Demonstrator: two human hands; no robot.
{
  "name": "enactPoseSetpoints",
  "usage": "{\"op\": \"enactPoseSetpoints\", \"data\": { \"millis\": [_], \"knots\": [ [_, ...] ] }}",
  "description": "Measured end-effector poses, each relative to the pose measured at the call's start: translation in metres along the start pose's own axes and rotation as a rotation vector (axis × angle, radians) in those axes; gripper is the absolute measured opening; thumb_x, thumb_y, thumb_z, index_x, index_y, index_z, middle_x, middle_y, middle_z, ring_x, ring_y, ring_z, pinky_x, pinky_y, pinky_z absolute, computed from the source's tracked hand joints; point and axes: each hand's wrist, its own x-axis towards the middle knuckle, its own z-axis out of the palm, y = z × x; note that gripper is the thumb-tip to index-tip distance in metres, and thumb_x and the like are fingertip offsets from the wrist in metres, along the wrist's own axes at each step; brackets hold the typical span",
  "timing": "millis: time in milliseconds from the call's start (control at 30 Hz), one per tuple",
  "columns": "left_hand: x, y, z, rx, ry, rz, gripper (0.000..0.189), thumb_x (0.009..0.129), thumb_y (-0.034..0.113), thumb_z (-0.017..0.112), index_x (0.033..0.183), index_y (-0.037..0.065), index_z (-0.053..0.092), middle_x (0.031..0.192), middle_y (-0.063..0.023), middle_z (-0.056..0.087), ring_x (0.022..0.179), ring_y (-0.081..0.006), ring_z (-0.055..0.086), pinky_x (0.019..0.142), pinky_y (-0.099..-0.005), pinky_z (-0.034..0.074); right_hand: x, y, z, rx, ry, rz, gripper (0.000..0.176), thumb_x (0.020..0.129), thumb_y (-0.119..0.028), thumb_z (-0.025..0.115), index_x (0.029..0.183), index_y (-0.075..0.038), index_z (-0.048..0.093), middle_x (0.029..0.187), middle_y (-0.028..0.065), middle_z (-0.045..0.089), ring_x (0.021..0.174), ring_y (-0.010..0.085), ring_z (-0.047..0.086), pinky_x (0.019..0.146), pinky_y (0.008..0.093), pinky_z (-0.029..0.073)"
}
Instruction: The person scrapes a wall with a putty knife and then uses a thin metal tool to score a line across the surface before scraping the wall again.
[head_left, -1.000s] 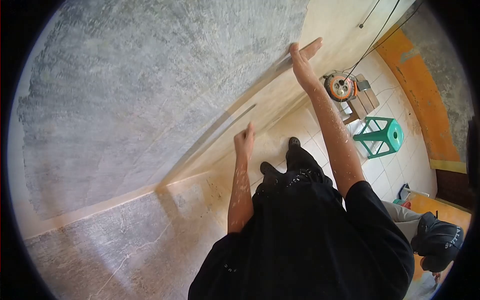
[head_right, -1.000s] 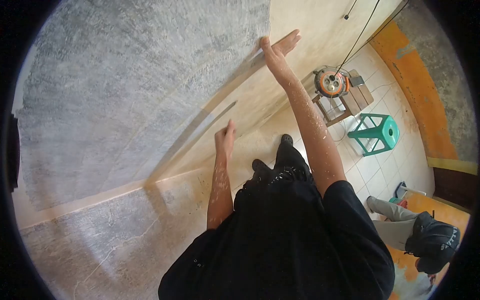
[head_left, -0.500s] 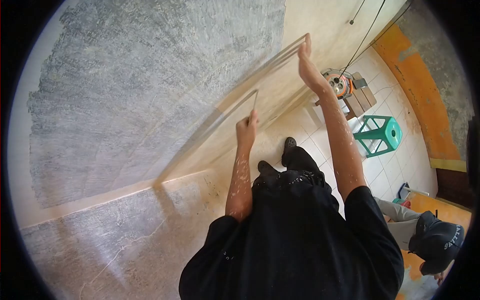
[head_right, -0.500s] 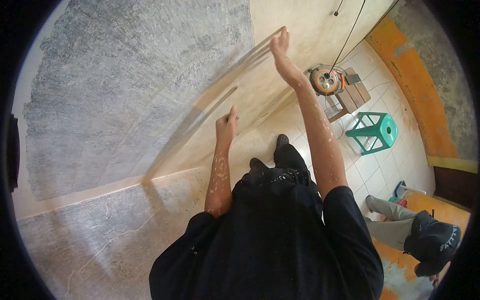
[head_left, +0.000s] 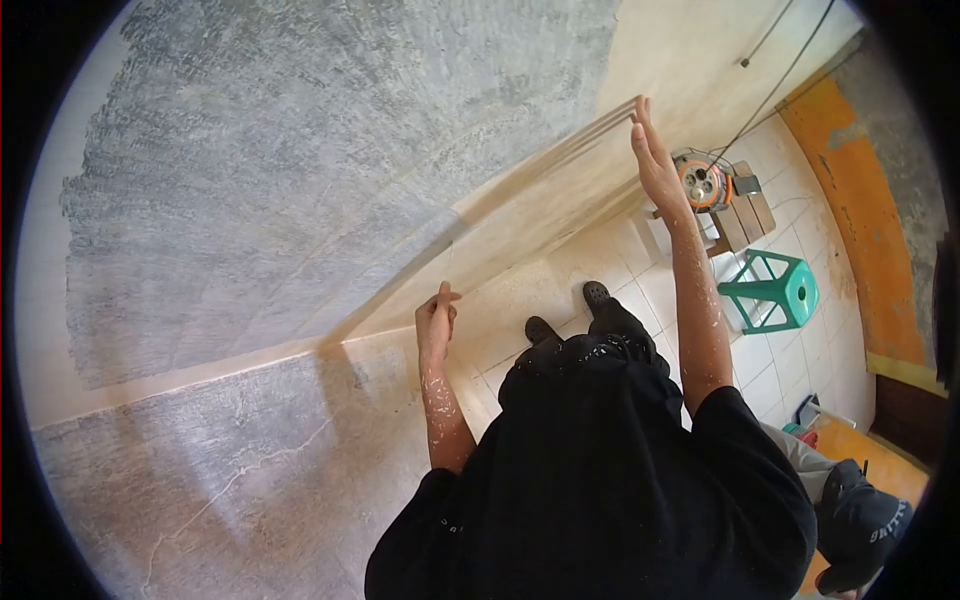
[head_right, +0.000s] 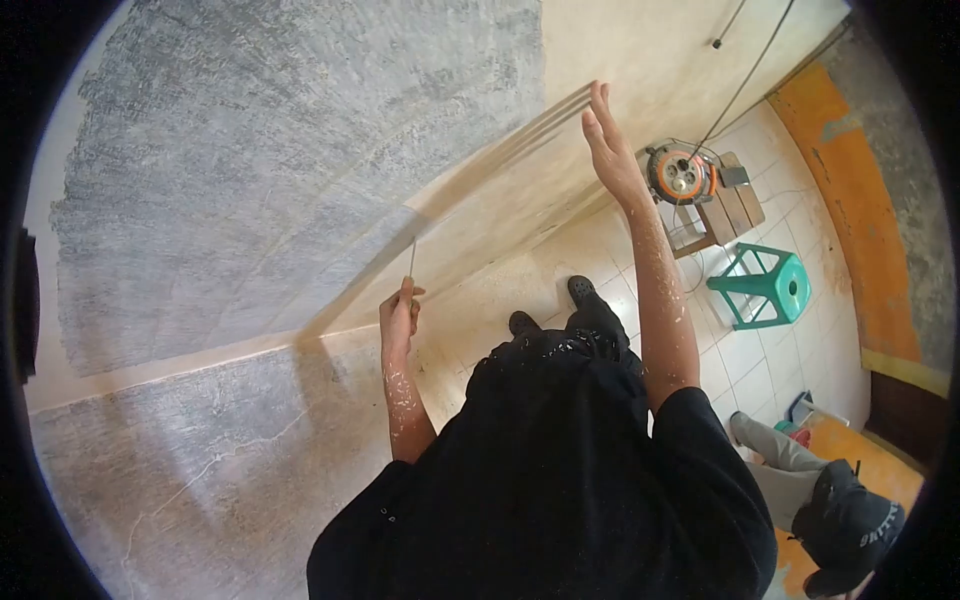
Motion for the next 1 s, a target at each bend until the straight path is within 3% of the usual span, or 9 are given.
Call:
{"op": "enactPoseSetpoints", "data": {
  "millis": [167, 267, 367, 467, 600, 700, 800, 900, 1000],
  "knots": [
    [0.021, 0.010, 0.014, 0.091, -0.070, 0.082, 0.048, 0.093, 0.047, 0.056, 0.084, 0.002, 0.068, 0.053, 0.0065, 0.039, 0.045, -0.0035, 0.031, 0.042, -0.0221, 0.022, -0.001, 0.000, 0.002, -0.019, 0.004, 0.029, 0.061, 0.103, -0.040, 0.033, 0.150, -0.005, 0.016, 0.156, 0.0200, 0.006, 0.145, 0.0286, 0.003, 0.116, 0.0389, 0.013],
    [0.055, 0.010, 0.063, 0.110, -0.168, 0.302, 0.050, 0.091, 0.054, 0.056, 0.085, 0.005, 0.066, 0.054, 0.0065, 0.042, 0.043, -0.0026, 0.032, 0.040, -0.0211, 0.022, 0.001, -0.004, 0.002, -0.039, 0.005, 0.073, 0.063, 0.102, -0.044, 0.031, 0.150, -0.006, 0.017, 0.156, 0.0199, 0.007, 0.145, 0.0289, 0.005, 0.116, 0.0396, 0.014],
    [0.047, 0.012, 0.091, -0.016, -0.174, 0.172, 0.051, 0.091, 0.054, 0.055, 0.077, 0.006, 0.062, 0.054, 0.0067, 0.042, 0.044, -0.0026, 0.033, 0.040, -0.0208, 0.023, 0.000, -0.007, -0.005, -0.047, -0.015, 0.090, 0.064, 0.102, -0.047, 0.030, 0.150, -0.007, 0.018, 0.156, 0.0195, 0.008, 0.145, 0.0289, 0.006, 0.116, 0.0399, 0.014],
    [0.035, -0.001, 0.073, -0.068, -0.093, 0.057, 0.050, 0.093, 0.048, 0.056, 0.070, 0.004, 0.057, 0.056, 0.0052, 0.040, 0.052, -0.0054, 0.034, 0.048, -0.0229, 0.026, 0.000, -0.018, -0.012, -0.069, -0.041, 0.100, 0.065, 0.101, -0.049, 0.029, 0.150, -0.007, 0.018, 0.156, 0.0190, 0.008, 0.145, 0.0287, 0.006, 0.116, 0.0399, 0.014],
    [0.037, 0.022, 0.096, -0.003, -0.104, 0.150, 0.051, 0.093, 0.048, 0.054, 0.066, 0.005, 0.054, 0.056, 0.0044, 0.040, 0.052, -0.0059, 0.034, 0.048, -0.0232, 0.027, -0.001, -0.024, -0.008, -0.063, -0.039, 0.110, 0.067, 0.101, -0.051, 0.028, 0.150, -0.007, 0.017, 0.156, 0.0192, 0.008, 0.145, 0.0291, 0.006, 0.116, 0.0403, 0.014],
    [0.035, 0.007, 0.084, -0.032, -0.094, 0.093, 0.053, 0.093, 0.048, 0.055, 0.066, 0.003, 0.054, 0.057, 0.0035, 0.041, 0.054, -0.0067, 0.036, 0.050, -0.0250, 0.030, 0.002, -0.016, -0.012, -0.090, -0.069, 0.073, 0.067, 0.101, -0.051, 0.027, 0.150, -0.006, 0.016, 0.156, 0.0197, 0.008, 0.145, 0.0296, 0.005, 0.116, 0.0409, 0.014],
    [0.057, 0.012, 0.106, 0.098, -0.098, 0.268, 0.053, 0.093, 0.047, 0.056, 0.065, 0.003, 0.054, 0.057, 0.0037, 0.040, 0.055, -0.0067, 0.037, 0.051, -0.0257, 0.030, 0.002, -0.019, -0.010, -0.081, -0.059, 0.068, 0.066, 0.101, -0.050, 0.026, 0.150, -0.005, 0.016, 0.156, 0.0204, 0.008, 0.145, 0.0297, 0.005, 0.116, 0.0419, 0.014],
    [0.050, 0.022, 0.120, 0.009, -0.136, 0.228, 0.053, 0.094, 0.046, 0.054, 0.063, 0.003, 0.052, 0.058, 0.0041, 0.040, 0.055, -0.0063, 0.035, 0.050, -0.0253, 0.029, 0.000, -0.011, -0.009, -0.107, -0.061, 0.050, 0.065, 0.102, -0.049, 0.026, 0.150, -0.007, 0.017, 0.156, 0.0200, 0.009, 0.145, 0.0299, 0.007, 0.116, 0.0417, 0.015],
    [0.034, 0.015, 0.100, -0.068, -0.026, 0.068, 0.052, 0.094, 0.046, 0.054, 0.063, 0.004, 0.051, 0.058, 0.0045, 0.040, 0.055, -0.0061, 0.033, 0.049, -0.0250, 0.027, 0.005, -0.008, -0.018, -0.156, -0.096, 0.061, 0.064, 0.102, -0.049, 0.026, 0.150, -0.008, 0.018, 0.156, 0.0194, 0.009, 0.145, 0.0303, 0.008, 0.116, 0.0412, 0.015]
  ]
}}
